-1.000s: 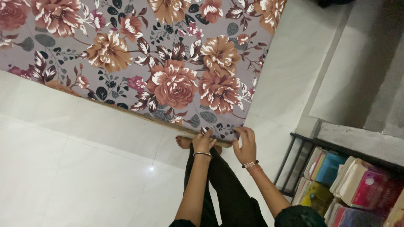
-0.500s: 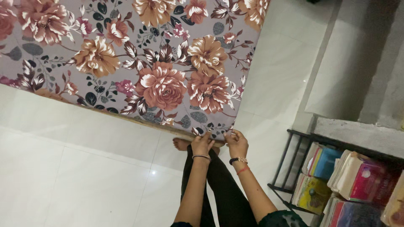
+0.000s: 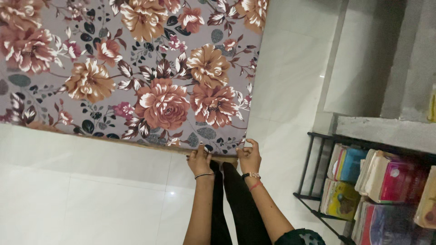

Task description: The person spreads and smooths a floral-patterned sheet over a mattress by hand, pulling the edges and smoothing out wrinkles across the surface.

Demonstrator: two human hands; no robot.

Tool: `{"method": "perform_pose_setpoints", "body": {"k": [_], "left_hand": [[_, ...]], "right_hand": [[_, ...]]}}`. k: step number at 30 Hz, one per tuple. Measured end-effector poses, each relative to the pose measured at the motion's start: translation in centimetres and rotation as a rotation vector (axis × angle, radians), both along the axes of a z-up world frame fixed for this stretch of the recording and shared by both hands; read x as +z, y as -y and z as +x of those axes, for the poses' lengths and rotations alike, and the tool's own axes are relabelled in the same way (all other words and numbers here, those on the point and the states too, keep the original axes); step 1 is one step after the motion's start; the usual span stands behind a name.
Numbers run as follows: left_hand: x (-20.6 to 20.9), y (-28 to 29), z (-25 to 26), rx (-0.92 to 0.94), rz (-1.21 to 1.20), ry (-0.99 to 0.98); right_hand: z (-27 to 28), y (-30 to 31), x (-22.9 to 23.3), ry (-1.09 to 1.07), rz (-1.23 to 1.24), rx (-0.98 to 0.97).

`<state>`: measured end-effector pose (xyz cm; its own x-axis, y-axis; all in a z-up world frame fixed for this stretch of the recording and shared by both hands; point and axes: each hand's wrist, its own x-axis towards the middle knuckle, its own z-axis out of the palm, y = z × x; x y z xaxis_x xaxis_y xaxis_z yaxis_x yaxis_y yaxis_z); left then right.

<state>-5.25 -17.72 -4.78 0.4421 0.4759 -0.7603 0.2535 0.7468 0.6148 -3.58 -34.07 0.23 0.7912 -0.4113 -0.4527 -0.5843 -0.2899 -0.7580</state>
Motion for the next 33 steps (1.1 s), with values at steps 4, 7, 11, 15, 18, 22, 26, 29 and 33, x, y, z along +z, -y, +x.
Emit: {"method": "perform_pose_setpoints", "body": {"k": [4, 7, 11, 15, 18, 22, 26, 29, 33], "left_hand": [[2.2, -1.0, 1.7, -0.434, -0.039, -0.169], [6.8, -1.8, 2.4, -1.012, 0.029, -0.223], [12.8, -1.9, 5.1, -1.539, 0.983, -0.219], [13.2, -3.0, 9.0, -1.537, 1.391, 0.163], [11.4, -3.8, 9.9, -1.642, 1.615, 0.171], [8.8, -4.9, 8.8, -1.796, 1.628, 0.209], [8.6, -5.5, 8.1, -1.818, 1.567, 0.217], [8.8, -5.4, 8.3, -1.784, 1.594, 0.246], [9.1, -5.5, 8.5, -1.858, 1.535, 0.174]], "right_hand": [[0.3, -1.1, 1.7, 0.035, -0.058, -0.034], [1.8, -2.1, 4.4, 0.168, -0.277, 0.053], [6.7, -5.3, 6.5, 0.383, -0.516, 0.237], [11.0, -7.2, 5.2, 0.443, -0.641, 0.373], [11.4, -6.4, 3.3, 0.403, -0.597, 0.314], [9.6, -6.4, 1.7, 0.41, -0.615, 0.251], [8.8, -5.5, 0.3, 0.395, -0.506, 0.01], [8.8, -4.3, -0.4, 0.28, -0.449, -0.123], [8.7, -2.7, -0.1, 0.162, -0.276, -0.287]]}}
